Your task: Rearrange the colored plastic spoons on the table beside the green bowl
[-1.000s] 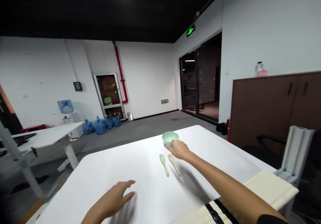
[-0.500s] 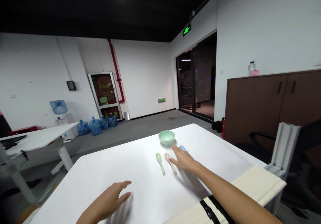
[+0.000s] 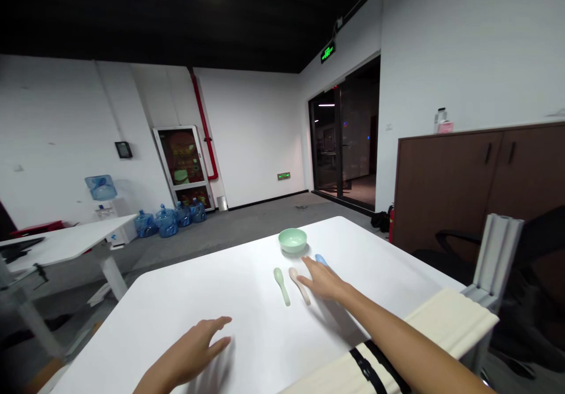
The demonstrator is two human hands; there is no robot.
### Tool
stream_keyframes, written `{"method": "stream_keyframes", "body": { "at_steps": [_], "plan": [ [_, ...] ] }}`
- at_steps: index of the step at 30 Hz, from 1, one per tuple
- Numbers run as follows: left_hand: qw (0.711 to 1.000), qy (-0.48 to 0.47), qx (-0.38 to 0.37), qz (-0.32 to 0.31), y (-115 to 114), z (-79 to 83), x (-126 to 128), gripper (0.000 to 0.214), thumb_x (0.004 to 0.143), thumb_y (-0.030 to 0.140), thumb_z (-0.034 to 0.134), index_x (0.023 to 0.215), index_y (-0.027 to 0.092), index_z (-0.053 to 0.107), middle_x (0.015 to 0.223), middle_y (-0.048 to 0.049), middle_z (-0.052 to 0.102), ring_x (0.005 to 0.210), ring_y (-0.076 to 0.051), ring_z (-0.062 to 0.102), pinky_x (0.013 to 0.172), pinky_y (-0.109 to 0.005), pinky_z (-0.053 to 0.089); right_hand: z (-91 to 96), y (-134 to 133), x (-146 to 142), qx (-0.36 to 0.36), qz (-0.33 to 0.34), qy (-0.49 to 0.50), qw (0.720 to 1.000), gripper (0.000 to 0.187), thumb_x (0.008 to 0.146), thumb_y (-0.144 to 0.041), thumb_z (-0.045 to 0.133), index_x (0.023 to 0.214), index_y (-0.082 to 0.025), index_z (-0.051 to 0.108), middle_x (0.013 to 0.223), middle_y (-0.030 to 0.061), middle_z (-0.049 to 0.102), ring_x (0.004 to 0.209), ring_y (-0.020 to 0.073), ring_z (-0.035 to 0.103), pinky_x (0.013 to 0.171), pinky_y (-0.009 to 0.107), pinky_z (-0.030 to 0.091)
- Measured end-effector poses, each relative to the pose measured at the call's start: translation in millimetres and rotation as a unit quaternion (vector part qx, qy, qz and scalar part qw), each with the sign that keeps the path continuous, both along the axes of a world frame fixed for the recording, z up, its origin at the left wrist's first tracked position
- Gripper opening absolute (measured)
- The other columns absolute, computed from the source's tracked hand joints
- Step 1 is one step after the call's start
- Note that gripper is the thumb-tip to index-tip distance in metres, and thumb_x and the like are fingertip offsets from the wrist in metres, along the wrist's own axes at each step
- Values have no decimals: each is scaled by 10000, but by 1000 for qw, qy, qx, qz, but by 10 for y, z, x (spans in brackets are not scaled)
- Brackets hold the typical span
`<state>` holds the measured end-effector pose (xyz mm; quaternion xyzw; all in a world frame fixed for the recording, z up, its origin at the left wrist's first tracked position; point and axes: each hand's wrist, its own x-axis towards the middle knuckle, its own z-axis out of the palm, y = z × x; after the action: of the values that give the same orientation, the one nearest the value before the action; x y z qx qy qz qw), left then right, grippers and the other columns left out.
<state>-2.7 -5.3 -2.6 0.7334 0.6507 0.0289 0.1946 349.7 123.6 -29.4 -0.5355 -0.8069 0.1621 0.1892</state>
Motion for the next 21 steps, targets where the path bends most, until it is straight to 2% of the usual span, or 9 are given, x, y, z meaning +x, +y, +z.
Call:
{"method": "stream_keyframes", "body": {
  "at_steps": [11,21],
  "plan": [
    [1000,6,5,-3,-20,6,-6,593,867,594,397,1371,292,479,1342,-82,567,1222,-264,520,1033,-407,388,-36,25,3,-7,-5,-6,1000,756,878,-576,425,1482,-131,335,1482,156,408,1342,312,395,1077,404,317],
    [1000,9,-2,-5,-3,1,-6,592,874,577,398,1388,290,459,1360,-75,554,1237,-271,509,1037,-408,381,-92,62,35,-3,-4,0,1000,744,873,-614,411,1443,-136,402,1375,168,524,1250,315,483,977,369,382]
  ]
}}
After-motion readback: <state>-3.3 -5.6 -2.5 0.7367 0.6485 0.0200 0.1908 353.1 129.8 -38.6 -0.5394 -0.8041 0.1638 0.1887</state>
